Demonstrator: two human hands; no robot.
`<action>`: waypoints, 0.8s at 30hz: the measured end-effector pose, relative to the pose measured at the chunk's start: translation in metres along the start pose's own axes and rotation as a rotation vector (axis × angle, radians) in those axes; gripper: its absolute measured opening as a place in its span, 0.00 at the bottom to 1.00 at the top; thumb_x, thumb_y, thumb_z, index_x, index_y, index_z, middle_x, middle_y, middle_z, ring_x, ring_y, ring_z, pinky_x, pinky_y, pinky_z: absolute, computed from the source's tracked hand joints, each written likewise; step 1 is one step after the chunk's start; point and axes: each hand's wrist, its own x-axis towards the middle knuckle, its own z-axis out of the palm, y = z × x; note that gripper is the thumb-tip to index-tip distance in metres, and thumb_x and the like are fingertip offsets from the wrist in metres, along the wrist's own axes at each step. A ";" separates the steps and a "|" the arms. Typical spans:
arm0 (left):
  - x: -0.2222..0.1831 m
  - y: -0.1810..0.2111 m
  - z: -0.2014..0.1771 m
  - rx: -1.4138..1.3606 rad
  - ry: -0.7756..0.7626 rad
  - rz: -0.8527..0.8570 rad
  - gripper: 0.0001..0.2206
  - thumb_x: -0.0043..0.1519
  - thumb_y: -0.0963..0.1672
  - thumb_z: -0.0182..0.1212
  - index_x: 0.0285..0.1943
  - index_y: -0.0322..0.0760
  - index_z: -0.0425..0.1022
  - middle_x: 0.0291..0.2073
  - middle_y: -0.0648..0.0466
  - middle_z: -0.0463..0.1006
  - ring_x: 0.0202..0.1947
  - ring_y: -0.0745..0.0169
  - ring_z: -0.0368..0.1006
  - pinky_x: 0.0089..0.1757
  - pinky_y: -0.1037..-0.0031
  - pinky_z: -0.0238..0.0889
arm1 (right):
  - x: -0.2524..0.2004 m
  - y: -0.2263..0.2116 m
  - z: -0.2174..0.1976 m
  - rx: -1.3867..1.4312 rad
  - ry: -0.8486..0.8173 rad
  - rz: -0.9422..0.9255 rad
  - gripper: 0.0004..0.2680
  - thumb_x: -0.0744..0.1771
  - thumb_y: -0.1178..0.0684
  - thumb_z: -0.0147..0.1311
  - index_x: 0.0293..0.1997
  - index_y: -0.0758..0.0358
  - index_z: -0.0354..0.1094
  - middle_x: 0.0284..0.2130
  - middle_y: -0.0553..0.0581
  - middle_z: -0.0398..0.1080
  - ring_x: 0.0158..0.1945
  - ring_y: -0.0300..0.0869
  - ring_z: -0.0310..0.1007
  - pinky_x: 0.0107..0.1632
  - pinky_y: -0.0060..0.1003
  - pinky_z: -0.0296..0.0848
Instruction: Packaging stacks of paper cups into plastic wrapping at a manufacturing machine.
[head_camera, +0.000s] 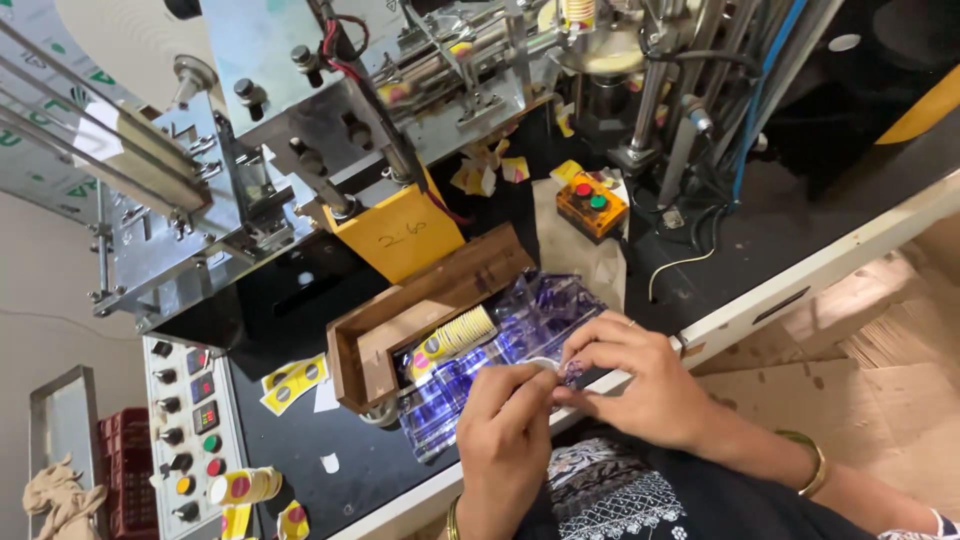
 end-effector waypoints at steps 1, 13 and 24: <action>0.000 0.000 0.000 -0.002 -0.001 0.004 0.09 0.53 0.35 0.68 0.41 0.35 0.80 0.37 0.52 0.79 0.38 0.54 0.76 0.39 0.69 0.69 | -0.001 -0.001 0.000 -0.003 0.004 0.000 0.09 0.57 0.58 0.70 0.35 0.63 0.75 0.38 0.51 0.77 0.44 0.43 0.76 0.47 0.37 0.75; -0.007 0.004 0.000 0.024 -0.045 -0.018 0.07 0.53 0.36 0.66 0.39 0.34 0.81 0.35 0.52 0.79 0.37 0.53 0.74 0.39 0.67 0.68 | -0.012 -0.010 0.004 0.082 0.000 0.228 0.06 0.58 0.59 0.65 0.32 0.64 0.72 0.37 0.53 0.74 0.38 0.42 0.78 0.42 0.35 0.77; -0.040 -0.028 0.014 -0.580 -0.147 -0.592 0.05 0.64 0.39 0.64 0.44 0.28 0.81 0.36 0.55 0.79 0.37 0.70 0.73 0.40 0.79 0.66 | -0.007 -0.009 -0.021 -0.005 -0.092 -0.179 0.12 0.58 0.47 0.71 0.29 0.61 0.70 0.27 0.52 0.71 0.34 0.45 0.71 0.37 0.38 0.69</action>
